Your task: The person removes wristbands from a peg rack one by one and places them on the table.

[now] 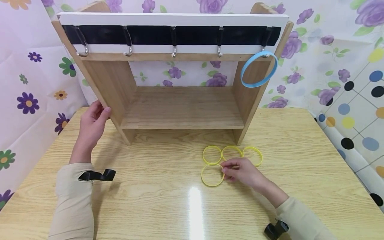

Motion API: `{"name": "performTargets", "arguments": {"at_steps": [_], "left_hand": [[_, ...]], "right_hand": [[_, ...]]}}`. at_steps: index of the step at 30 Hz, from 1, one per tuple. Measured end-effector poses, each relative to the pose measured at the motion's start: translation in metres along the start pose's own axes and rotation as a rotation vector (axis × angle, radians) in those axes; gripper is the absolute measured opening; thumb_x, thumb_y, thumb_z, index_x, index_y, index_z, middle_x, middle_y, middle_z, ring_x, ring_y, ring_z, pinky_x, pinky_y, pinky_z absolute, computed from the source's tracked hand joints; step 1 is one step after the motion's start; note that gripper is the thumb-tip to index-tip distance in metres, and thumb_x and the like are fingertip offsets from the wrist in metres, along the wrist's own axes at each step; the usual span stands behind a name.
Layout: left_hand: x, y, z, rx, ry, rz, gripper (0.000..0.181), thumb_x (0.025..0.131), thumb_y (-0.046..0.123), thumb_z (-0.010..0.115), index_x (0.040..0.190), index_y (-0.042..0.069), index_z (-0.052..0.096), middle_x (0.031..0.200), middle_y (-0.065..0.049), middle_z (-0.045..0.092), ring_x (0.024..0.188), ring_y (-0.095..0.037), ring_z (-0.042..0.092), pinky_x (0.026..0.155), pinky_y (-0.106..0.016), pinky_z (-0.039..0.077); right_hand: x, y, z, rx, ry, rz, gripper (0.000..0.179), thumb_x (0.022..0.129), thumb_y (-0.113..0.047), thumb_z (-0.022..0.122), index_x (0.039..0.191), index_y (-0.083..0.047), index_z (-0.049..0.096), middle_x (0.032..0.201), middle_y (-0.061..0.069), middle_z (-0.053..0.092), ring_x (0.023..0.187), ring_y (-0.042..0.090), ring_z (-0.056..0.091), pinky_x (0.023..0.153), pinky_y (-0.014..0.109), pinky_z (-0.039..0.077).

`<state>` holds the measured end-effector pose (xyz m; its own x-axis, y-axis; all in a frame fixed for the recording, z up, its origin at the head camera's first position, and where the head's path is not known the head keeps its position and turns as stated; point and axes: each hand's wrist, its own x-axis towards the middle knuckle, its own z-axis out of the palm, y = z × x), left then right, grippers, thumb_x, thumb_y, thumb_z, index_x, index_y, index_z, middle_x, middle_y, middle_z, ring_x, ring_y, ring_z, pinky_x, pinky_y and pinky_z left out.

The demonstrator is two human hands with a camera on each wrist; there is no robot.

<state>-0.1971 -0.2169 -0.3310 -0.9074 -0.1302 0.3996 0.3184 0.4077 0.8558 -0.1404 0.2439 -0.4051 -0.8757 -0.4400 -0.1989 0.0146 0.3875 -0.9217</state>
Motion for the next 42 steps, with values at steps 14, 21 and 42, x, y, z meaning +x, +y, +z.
{"name": "performTargets", "arguments": {"at_steps": [14, 21, 42], "left_hand": [[0.002, 0.001, 0.001, -0.004, -0.007, -0.005, 0.048, 0.1, 0.021, 0.053, 0.143, 0.001, 0.043, 0.136, -0.018, 0.051, 0.124, -0.03, 0.048, 0.102, -0.042, 0.042], [0.002, 0.001, 0.001, -0.001, -0.004, -0.004, 0.048, 0.1, 0.02, 0.053, 0.144, 0.002, 0.043, 0.136, -0.018, 0.051, 0.124, -0.031, 0.048, 0.102, -0.043, 0.042], [-0.001, 0.0, 0.0, 0.004, -0.003, 0.004, 0.047, 0.101, 0.02, 0.052, 0.143, 0.001, 0.043, 0.134, -0.018, 0.052, 0.122, -0.029, 0.049, 0.101, -0.041, 0.044]], "right_hand": [[0.004, 0.002, -0.001, -0.107, -0.025, -0.003, 0.031, 0.094, -0.011, 0.063, 0.117, 0.01, 0.063, 0.086, 0.01, 0.066, 0.078, 0.019, 0.062, 0.063, 0.031, 0.057], [0.004, 0.001, -0.001, -0.099, -0.03, 0.004, 0.032, 0.094, -0.012, 0.063, 0.118, 0.009, 0.062, 0.088, 0.01, 0.066, 0.079, 0.018, 0.061, 0.063, 0.031, 0.057], [0.0, -0.01, -0.012, -0.147, 0.063, -0.03, 0.032, 0.092, -0.01, 0.065, 0.118, 0.008, 0.063, 0.094, 0.015, 0.068, 0.073, 0.028, 0.065, 0.062, 0.036, 0.057]]}}
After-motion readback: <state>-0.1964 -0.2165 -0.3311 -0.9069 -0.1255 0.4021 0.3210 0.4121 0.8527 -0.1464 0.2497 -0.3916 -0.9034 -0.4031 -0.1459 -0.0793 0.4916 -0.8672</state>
